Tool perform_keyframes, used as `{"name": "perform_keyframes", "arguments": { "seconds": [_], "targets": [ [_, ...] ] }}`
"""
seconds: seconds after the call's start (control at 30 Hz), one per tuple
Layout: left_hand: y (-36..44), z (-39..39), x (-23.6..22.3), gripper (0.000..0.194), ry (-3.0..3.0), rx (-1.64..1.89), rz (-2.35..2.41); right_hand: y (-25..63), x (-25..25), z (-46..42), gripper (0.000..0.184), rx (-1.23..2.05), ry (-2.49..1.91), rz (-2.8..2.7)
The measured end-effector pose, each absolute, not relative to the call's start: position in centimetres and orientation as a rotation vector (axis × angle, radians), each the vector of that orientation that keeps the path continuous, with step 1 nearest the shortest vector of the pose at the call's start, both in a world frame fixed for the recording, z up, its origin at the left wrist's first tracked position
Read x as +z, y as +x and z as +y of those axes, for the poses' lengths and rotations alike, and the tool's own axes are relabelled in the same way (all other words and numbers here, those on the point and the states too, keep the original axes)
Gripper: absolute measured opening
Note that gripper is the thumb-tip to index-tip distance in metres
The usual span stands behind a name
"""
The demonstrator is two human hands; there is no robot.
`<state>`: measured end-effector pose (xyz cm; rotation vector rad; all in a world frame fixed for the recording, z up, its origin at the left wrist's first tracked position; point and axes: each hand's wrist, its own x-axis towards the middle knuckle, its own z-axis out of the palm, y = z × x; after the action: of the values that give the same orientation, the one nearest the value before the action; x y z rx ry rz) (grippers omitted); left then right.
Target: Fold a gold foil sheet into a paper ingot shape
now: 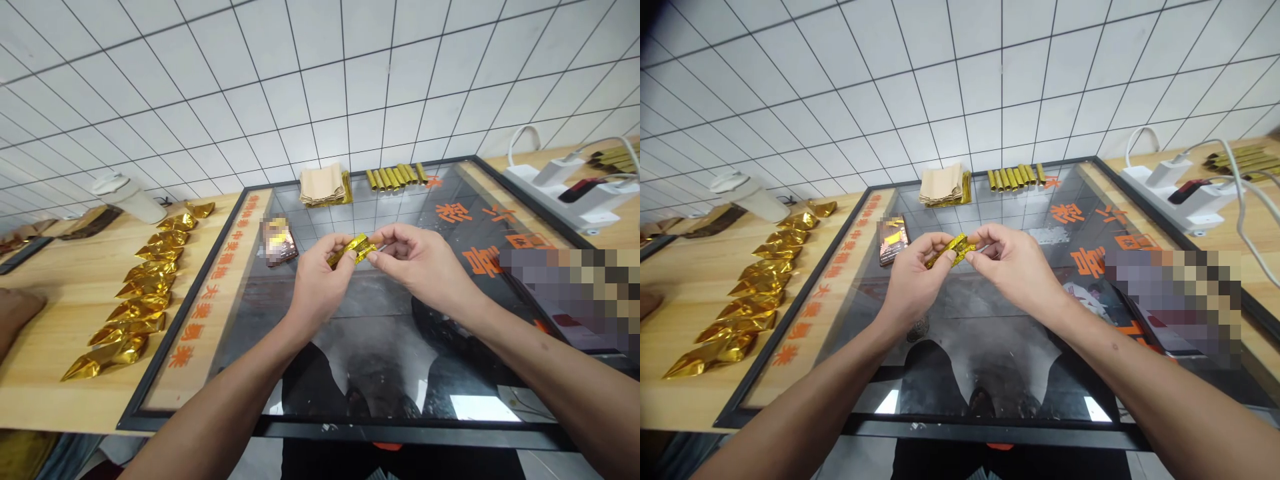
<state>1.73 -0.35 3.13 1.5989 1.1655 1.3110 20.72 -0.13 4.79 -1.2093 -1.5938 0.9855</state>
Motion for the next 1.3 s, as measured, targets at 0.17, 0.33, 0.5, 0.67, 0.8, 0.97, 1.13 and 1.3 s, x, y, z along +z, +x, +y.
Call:
{"name": "perform_keyframes", "arguments": {
  "seconds": [0.17,0.33,0.5,0.67,0.8,0.97,1.13,1.3],
  "targets": [
    [1.64,-0.23,3.18,0.011,1.584,1.312,1.159,20.66,4.81,-0.04,0.013,1.014,-1.133,-1.605],
    [1.33,-0.06,3.17,0.014,1.552,1.263,1.163,20.74,4.63,-0.04,0.012,0.965,-1.146,-1.653],
    [1.09,-0.05,3.59,0.015,1.562,1.197,1.19,20.78,4.39,0.06,0.009,0.973,-1.121,-1.661],
    [0.99,-0.11,3.73,0.016,1.599,1.162,1.2,20.75,4.32,0.13,0.007,0.931,-1.124,-1.682],
    [1.07,-0.13,3.67,0.014,1.62,1.165,1.227,20.76,4.3,0.06,0.008,0.935,-1.123,-1.684],
    [1.16,-0.18,3.55,0.016,1.677,1.181,1.211,20.87,4.35,-0.09,0.012,0.933,-1.15,-1.687],
    [1.03,-0.21,3.01,0.019,1.819,1.141,1.239,20.91,4.5,-0.09,0.012,0.923,-1.153,-1.688],
    [0.99,-0.33,2.8,0.017,1.907,1.129,1.244,20.95,4.67,-0.12,0.01,0.902,-1.169,-1.7]
  ]
}}
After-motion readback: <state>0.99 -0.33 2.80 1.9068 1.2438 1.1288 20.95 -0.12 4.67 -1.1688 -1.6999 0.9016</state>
